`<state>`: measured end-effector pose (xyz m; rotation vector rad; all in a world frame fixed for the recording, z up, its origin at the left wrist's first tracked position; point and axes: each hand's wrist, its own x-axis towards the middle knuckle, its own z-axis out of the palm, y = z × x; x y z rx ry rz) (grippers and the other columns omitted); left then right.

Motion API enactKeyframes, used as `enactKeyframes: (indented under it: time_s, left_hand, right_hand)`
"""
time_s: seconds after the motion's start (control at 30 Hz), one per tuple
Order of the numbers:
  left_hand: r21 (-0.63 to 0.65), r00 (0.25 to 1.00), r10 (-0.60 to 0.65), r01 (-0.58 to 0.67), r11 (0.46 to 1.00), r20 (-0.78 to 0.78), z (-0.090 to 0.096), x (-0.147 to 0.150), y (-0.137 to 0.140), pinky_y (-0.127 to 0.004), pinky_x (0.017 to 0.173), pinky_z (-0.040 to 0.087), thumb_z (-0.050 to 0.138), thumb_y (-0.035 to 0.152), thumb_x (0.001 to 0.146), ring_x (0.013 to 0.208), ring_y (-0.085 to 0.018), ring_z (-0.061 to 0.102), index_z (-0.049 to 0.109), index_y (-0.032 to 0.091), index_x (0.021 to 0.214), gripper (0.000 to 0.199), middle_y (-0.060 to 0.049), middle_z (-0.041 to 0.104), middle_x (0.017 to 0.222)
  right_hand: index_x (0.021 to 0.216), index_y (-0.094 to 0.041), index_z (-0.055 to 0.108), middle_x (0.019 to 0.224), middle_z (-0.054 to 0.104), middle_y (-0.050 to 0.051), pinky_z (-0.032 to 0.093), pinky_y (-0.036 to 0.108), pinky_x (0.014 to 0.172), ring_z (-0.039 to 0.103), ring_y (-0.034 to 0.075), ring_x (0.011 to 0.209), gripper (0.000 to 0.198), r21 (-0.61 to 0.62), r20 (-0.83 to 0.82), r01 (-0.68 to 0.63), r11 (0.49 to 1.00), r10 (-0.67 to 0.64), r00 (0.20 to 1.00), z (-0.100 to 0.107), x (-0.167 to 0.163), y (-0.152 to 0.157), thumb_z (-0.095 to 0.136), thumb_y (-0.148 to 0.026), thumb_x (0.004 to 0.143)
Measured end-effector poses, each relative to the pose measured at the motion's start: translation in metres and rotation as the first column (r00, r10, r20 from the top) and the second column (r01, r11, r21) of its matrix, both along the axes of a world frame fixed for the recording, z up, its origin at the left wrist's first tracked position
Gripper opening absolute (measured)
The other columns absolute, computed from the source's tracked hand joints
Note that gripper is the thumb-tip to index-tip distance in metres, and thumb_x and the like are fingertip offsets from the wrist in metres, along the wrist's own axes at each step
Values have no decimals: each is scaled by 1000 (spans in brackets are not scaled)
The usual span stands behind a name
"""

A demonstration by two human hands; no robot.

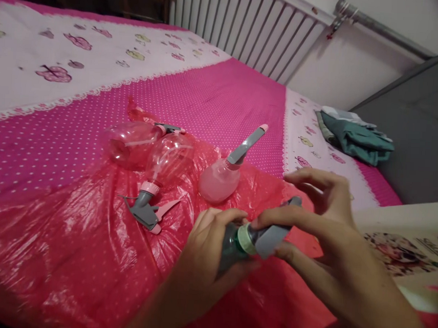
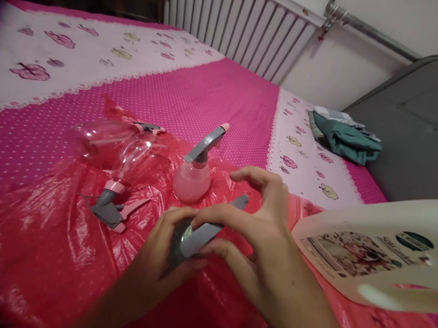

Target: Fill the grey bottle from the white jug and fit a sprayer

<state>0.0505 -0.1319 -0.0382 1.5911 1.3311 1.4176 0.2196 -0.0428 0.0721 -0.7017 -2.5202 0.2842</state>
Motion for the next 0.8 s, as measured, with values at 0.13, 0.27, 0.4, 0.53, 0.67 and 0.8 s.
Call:
enactKeyframes:
  time_s: [0.13,0.27,0.4,0.53,0.67,0.8]
  left_hand:
    - [6,999,-24,24,1000,33,-1,-1,0,-43,96,48,71,34,100,114,-25,59,42,40,139,49,-1,60,127]
    - [0,1000,-14,14,1000,17,-2,0,1,-44,95,49,70,39,101,114,-26,59,42,39,140,48,-2,60,127]
    - [4,1000,-2,2,1000,0,-2,1,3,-45,93,49,69,43,102,112,-27,59,43,38,139,46,-2,61,126]
    - [34,1000,-21,20,999,5,1,0,4,-43,91,47,66,45,103,109,-25,58,46,36,135,38,0,62,123]
    - [74,997,-62,66,995,-50,6,-2,5,-42,90,43,56,45,109,109,-24,57,50,33,131,26,1,65,124]
    - [81,997,-37,43,996,-70,8,0,6,-42,90,41,45,50,112,106,-25,55,56,28,126,28,-1,65,120]
  right_hand:
    - [111,-26,67,137,47,-7,40,5,106,46,-2,131,14,-236,-5,-155,959,159,987,5,-6,0,61,-15,103]
    - [113,-27,67,115,57,-7,44,11,89,50,2,105,10,-213,-1,-154,965,158,988,7,-4,-1,64,-21,105]
    - [114,-25,67,113,57,-6,44,14,86,49,3,103,16,-142,15,-124,982,127,992,8,-5,-5,66,-15,102]
    - [113,-28,68,108,57,-9,41,13,84,47,3,98,22,-175,46,-90,980,99,994,10,-5,-7,64,-11,100]
    - [119,-34,67,107,56,-10,40,12,83,46,2,97,25,-118,133,-66,991,82,988,7,-8,-11,63,-16,102]
    - [125,-36,65,110,57,-9,39,15,87,47,5,99,21,-39,92,87,995,-83,992,-2,-14,-19,57,-25,109]
